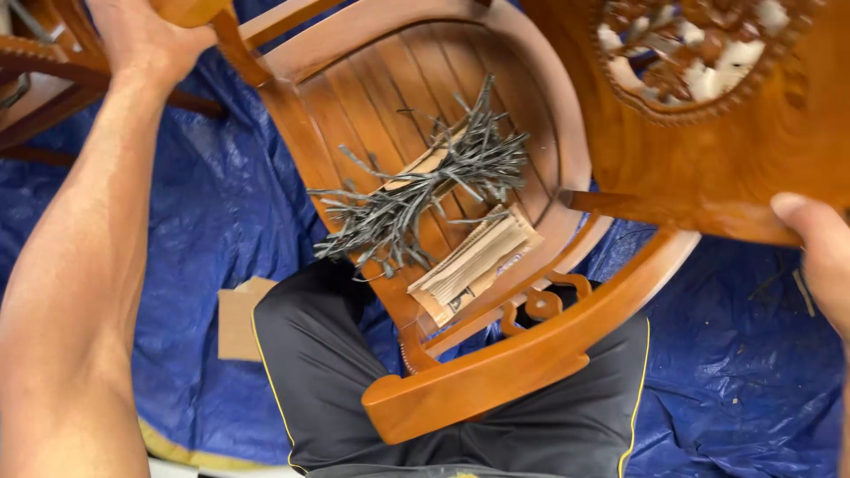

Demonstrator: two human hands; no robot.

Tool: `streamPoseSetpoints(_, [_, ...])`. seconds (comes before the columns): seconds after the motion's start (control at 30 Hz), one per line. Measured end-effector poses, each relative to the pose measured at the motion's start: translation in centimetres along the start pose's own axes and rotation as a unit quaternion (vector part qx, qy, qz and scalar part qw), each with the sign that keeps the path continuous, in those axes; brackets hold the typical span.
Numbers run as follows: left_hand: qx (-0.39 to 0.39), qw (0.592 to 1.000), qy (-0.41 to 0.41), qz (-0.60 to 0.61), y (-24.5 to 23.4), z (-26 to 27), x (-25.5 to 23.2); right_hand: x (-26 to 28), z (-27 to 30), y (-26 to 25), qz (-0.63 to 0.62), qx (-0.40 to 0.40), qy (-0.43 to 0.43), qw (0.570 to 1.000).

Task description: Wrapping wooden chair legs with protective cardboard and securing them with plastic ties.

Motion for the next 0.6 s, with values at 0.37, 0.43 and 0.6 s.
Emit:
streamPoseSetpoints(0.37, [0.002, 0.959, 0.005, 0.282, -5.9, 16.8, -27.4, 4.9, 4.8, 7.0, -0.198, -0.171, -0.361, 0.895])
streamPoseSetpoints(0.43, [0.124, 0.910, 0.003, 0.395, -6.7, 23.7, -34.5, 1.9, 5.5, 11.3, -0.286, -0.150, -0.372, 0.870])
streamPoseSetpoints(0.6, [0.186, 0.972, -0.025, 0.141, -7.9, 31.0, -39.5, -0.9, 7.2, 16.6, -0.142, -0.251, -0.322, 0.902])
Point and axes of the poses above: each hand's wrist, its own z-axis away from the middle knuckle, its own y-axis out of the palm, x = y × z, the point moved 8 cm from there along -z, towards the middle knuckle, and after that the axes turned 3 degrees about -x, right-handed, at the moved point
